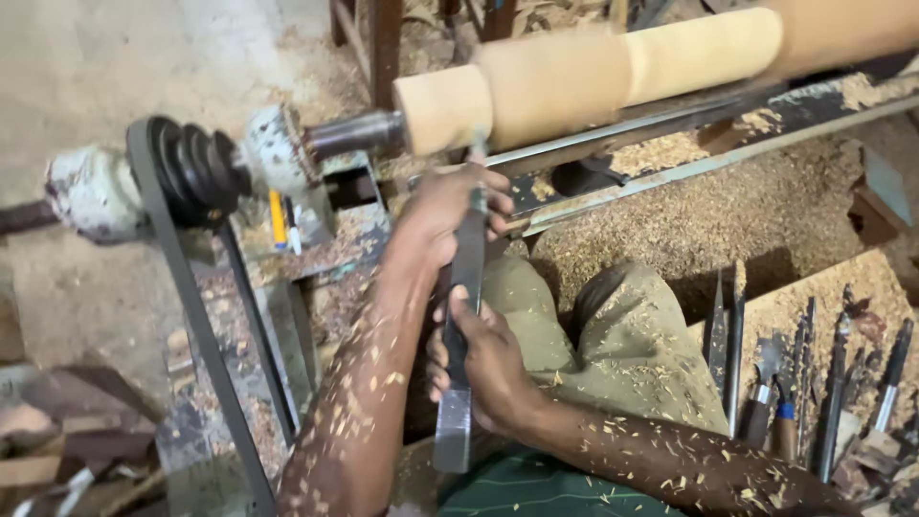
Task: The person uses various chisels to shape a rotating piece of wood on a lathe, switching between tools and working on different sections of the wood.
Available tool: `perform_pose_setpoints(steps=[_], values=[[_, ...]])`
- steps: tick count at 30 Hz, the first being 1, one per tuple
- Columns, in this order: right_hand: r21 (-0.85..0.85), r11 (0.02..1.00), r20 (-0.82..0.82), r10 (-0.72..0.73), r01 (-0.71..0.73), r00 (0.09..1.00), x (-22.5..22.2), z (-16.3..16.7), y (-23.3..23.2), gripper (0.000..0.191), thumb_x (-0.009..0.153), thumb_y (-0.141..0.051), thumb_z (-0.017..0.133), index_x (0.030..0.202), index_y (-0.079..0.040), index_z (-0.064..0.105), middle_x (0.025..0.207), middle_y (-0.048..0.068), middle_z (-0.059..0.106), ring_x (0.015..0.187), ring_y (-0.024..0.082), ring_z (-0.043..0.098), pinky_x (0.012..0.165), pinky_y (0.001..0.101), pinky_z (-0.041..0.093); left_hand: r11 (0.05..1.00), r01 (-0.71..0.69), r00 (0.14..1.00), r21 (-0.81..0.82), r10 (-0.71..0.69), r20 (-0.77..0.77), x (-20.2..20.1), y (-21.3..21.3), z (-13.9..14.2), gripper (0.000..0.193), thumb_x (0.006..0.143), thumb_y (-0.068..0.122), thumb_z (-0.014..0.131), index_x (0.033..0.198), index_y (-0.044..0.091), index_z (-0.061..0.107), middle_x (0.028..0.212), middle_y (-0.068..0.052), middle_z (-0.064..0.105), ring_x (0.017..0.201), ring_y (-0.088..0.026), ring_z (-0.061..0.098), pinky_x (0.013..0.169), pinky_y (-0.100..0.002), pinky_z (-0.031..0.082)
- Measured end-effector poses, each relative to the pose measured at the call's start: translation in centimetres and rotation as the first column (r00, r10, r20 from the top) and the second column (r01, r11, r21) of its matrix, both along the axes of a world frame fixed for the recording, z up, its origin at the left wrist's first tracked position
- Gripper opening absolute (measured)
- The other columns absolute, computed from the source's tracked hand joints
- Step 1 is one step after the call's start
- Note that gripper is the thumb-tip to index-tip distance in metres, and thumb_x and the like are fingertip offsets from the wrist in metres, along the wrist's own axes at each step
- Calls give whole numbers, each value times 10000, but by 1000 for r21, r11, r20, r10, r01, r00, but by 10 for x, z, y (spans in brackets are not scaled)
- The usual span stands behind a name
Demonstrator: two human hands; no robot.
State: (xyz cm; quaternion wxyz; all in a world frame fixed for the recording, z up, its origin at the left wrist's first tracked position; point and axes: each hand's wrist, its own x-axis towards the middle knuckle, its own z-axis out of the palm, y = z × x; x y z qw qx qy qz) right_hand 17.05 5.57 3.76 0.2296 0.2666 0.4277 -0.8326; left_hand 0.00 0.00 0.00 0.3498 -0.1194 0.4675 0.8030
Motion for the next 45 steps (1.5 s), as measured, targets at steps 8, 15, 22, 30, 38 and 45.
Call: perform_pose_setpoints(steps=[8,15,22,30,38,45], values=[[730,609,-118,558,-309,822,13,-3,200,382,1054,-424,356,1104,-113,571,683,-11,514,521,118,516,391,290,445,958,-111,936,-264,12,-352,40,-9,120,449,1067,284,440,1367,-16,584,1142,-169,773,991,-235,781,948,-297,613],[926,316,152,184,-205,971,89,-28,392,352,1047,-333,433,1092,-62,652,689,80,636,562,195,595,485,352,517,838,-59,957,-542,-106,-268,73,26,108,589,912,84,592,1487,195,529,1419,-25,637,1240,-194,653,985,-422,580],[968,113,236,-110,-223,966,166,-80,526,446,1056,-393,534,937,12,679,710,138,616,656,267,570,621,447,462,731,239,895,-639,-421,-147,108,106,82,446,920,261,648,1341,127,704,1300,-21,759,1178,-169,684,946,-347,535],[977,8,215,-22,-215,976,248,-157,601,277,992,-299,639,1061,-50,740,817,185,708,691,346,666,662,486,549,534,524,737,-664,-675,38,135,253,41,447,919,168,629,1352,57,655,1338,-95,727,1271,-172,643,1048,-343,489],[964,68,265,-205,-256,942,254,-175,622,255,954,-276,651,1044,-59,752,790,161,716,619,296,664,604,454,557,562,536,691,-630,-721,-55,143,354,21,471,898,111,641,1353,-11,621,1316,-164,718,1234,-232,674,1031,-368,520],[831,235,521,-8,-505,854,228,-170,641,259,1094,-246,520,1126,-77,714,676,155,668,512,266,588,459,428,502,530,587,667,-612,-745,-5,152,423,4,440,906,119,668,1336,27,674,1270,-149,759,1169,-216,705,1005,-330,535]])
